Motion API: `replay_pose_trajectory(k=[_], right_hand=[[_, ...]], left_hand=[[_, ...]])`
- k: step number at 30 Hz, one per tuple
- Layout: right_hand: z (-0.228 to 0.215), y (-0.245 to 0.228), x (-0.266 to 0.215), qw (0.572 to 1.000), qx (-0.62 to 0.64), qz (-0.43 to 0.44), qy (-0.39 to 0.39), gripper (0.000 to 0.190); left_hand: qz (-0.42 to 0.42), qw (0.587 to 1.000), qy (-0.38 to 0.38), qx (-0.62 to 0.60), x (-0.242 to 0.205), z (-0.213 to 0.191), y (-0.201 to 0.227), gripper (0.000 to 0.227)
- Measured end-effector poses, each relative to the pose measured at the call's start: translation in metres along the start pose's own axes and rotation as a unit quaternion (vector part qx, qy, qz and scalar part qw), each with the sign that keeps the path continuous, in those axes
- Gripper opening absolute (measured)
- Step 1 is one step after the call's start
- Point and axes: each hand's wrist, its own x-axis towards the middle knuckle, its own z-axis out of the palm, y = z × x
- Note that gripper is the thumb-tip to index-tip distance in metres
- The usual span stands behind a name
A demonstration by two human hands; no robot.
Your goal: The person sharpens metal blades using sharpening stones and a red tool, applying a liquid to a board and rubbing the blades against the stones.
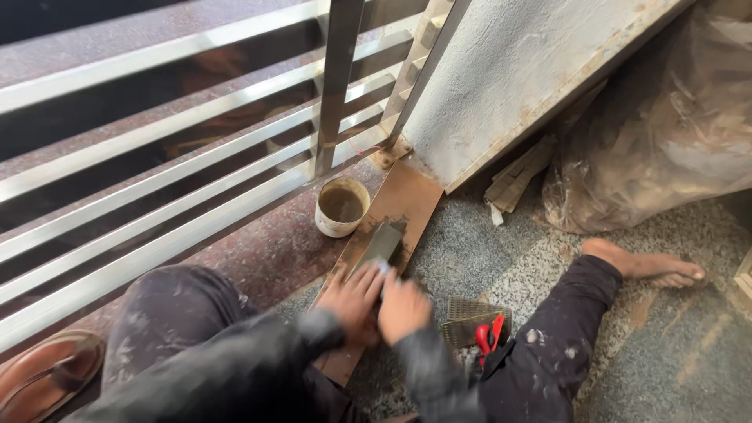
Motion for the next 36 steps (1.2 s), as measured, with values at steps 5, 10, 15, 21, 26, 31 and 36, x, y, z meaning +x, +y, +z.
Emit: replay_pose_trajectory(k=[5, 10, 15, 21, 26, 31, 36], right_hand=[[0.011, 0.000, -0.007, 0.999, -0.004, 0.015, -0.044, 0.063], [-0.025, 0.023, 0.071, 0.998, 0.047, 0.030, -0.009, 0.033], [-0.012, 0.001, 0.023, 1.000, 0.027, 0.014, 0.003, 0.043], [0.006, -0.022, -0.080, 0.992, -0.005, -0.032, -0.119, 0.066], [-0.005, 0.029, -0.038, 0.972, 0.198, -0.122, 0.034, 0.038], [0.021, 0.074, 0.021, 0.873, 0.481, -0.007, -0.077, 0.045], [0.056, 0.076, 0.042, 0.892, 0.448, 0.023, -0.055, 0.038]], left_hand=[[-0.033, 0.997, -0.040, -0.060, -0.009, 0.015, 0.003, 0.127], [-0.021, 0.994, 0.025, -0.105, 0.087, -0.012, -0.016, 0.112], [-0.001, 0.995, 0.034, -0.093, 0.027, -0.002, -0.012, 0.110], [-0.036, 0.990, -0.055, -0.126, -0.078, -0.005, 0.019, 0.108], [0.017, 0.993, 0.067, -0.098, -0.084, -0.038, 0.047, 0.108], [-0.001, 0.999, 0.033, -0.017, -0.039, -0.040, 0.043, 0.108], [-0.055, 0.996, -0.057, 0.047, 0.005, -0.013, 0.008, 0.110]])
